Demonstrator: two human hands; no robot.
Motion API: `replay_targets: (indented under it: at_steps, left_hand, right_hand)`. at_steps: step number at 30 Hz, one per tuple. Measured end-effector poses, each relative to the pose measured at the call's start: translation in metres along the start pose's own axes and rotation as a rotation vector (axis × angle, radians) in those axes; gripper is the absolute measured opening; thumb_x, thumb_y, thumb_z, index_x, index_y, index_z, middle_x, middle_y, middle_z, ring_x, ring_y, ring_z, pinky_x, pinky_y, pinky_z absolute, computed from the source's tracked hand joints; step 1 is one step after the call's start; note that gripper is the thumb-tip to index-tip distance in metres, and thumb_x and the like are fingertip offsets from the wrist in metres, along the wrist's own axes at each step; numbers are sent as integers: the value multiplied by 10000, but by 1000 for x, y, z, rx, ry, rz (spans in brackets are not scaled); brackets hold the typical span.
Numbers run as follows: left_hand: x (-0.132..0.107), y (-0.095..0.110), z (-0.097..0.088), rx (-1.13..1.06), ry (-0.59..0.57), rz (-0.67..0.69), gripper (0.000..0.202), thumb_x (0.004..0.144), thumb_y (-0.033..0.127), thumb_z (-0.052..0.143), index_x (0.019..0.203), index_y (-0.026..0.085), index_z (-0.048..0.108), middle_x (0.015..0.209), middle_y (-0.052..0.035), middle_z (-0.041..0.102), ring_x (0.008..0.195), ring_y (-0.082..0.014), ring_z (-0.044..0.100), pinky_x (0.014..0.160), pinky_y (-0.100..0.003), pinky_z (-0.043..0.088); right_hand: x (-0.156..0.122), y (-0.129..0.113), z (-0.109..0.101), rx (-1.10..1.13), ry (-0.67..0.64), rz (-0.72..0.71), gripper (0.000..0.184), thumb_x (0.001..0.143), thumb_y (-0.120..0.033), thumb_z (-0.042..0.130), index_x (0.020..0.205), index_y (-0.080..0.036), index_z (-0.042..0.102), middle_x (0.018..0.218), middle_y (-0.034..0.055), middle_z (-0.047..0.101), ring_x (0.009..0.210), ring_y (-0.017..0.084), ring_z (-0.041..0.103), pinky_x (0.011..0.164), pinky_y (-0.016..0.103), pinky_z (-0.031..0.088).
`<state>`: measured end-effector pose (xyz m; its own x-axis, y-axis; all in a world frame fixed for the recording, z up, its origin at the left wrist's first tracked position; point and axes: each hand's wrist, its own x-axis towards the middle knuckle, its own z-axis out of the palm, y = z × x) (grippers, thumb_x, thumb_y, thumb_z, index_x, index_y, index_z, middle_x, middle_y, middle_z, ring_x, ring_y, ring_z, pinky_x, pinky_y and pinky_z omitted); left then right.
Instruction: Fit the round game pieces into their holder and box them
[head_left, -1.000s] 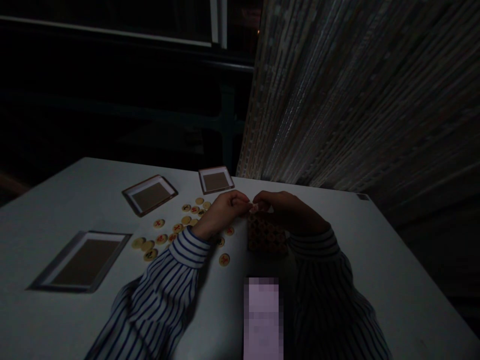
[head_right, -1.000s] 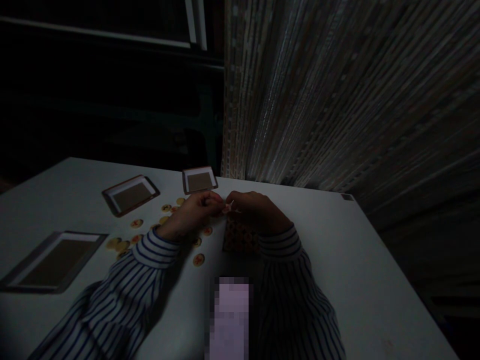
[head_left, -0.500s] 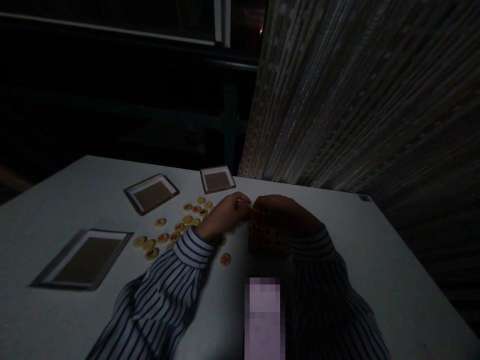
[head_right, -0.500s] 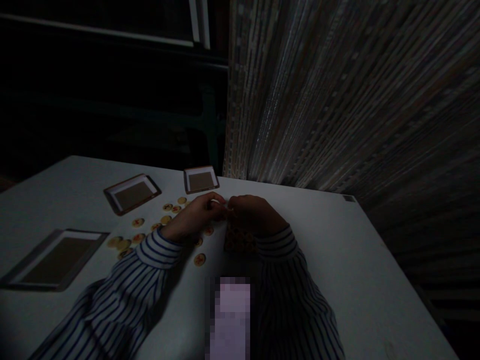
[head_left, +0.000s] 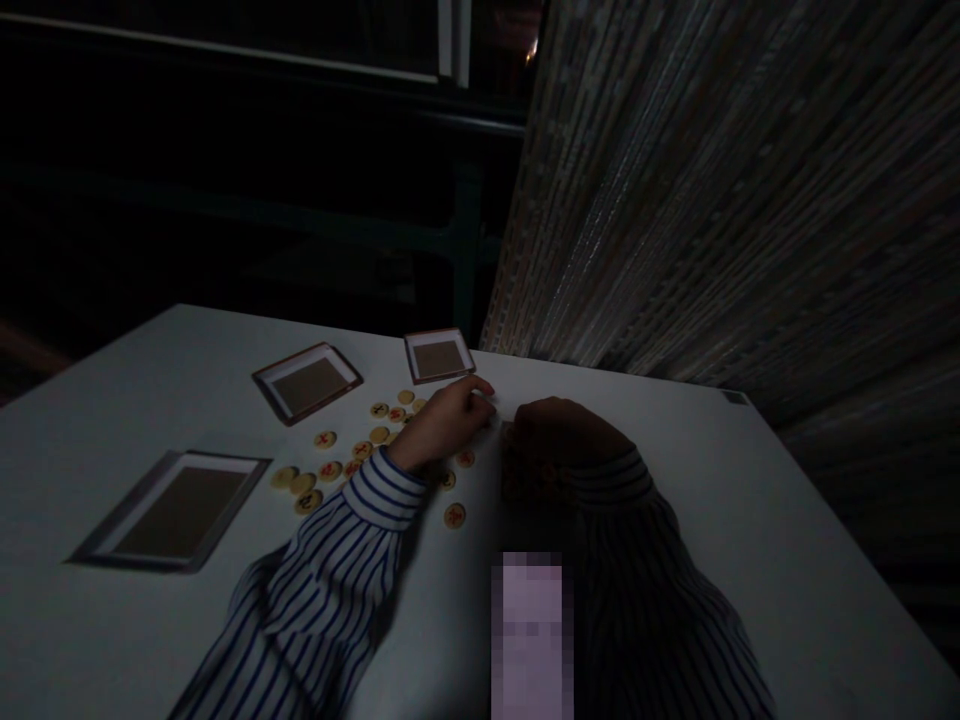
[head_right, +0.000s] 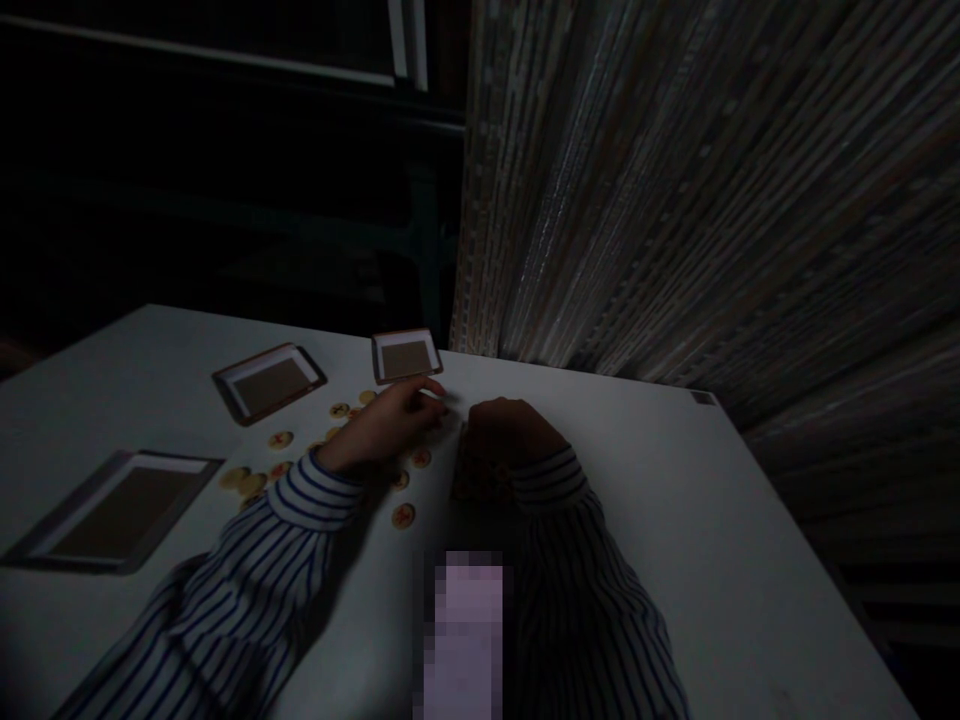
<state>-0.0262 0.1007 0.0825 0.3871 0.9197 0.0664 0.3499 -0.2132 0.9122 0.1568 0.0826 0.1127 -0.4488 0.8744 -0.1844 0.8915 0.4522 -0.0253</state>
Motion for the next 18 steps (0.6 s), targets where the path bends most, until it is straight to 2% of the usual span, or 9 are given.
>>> replay_targets:
  at_steps: [5, 11, 18]
  left_hand:
    - [-2, 2, -2, 104, 11, 16, 232, 769, 261, 517, 982, 178, 560, 731, -37, 657, 653, -151, 609, 558, -236, 434]
    - [-2, -1, -3, 202, 14, 68, 240, 783, 265, 503, 999, 185, 568, 747, -48, 660, 680, -165, 620, 570, -240, 437]
    - [-3, 1, -4, 273, 7, 85, 243, 791, 267, 483, 1005, 188, 565, 760, -47, 663, 689, -164, 620, 577, -235, 428]
  right_hand:
    - [6, 4, 15, -37, 59, -38, 272, 822, -323, 461, 827, -165, 682, 814, 120, 681, 735, 236, 630, 582, 293, 414]
    - [10, 0, 13, -12, -9, -34, 199, 785, -295, 520, 838, -202, 688, 861, 101, 689, 762, 229, 635, 620, 300, 437]
    - [12, -1, 16, -26, -44, 7, 215, 784, -302, 513, 854, -203, 691, 879, 90, 687, 777, 222, 640, 623, 291, 440]
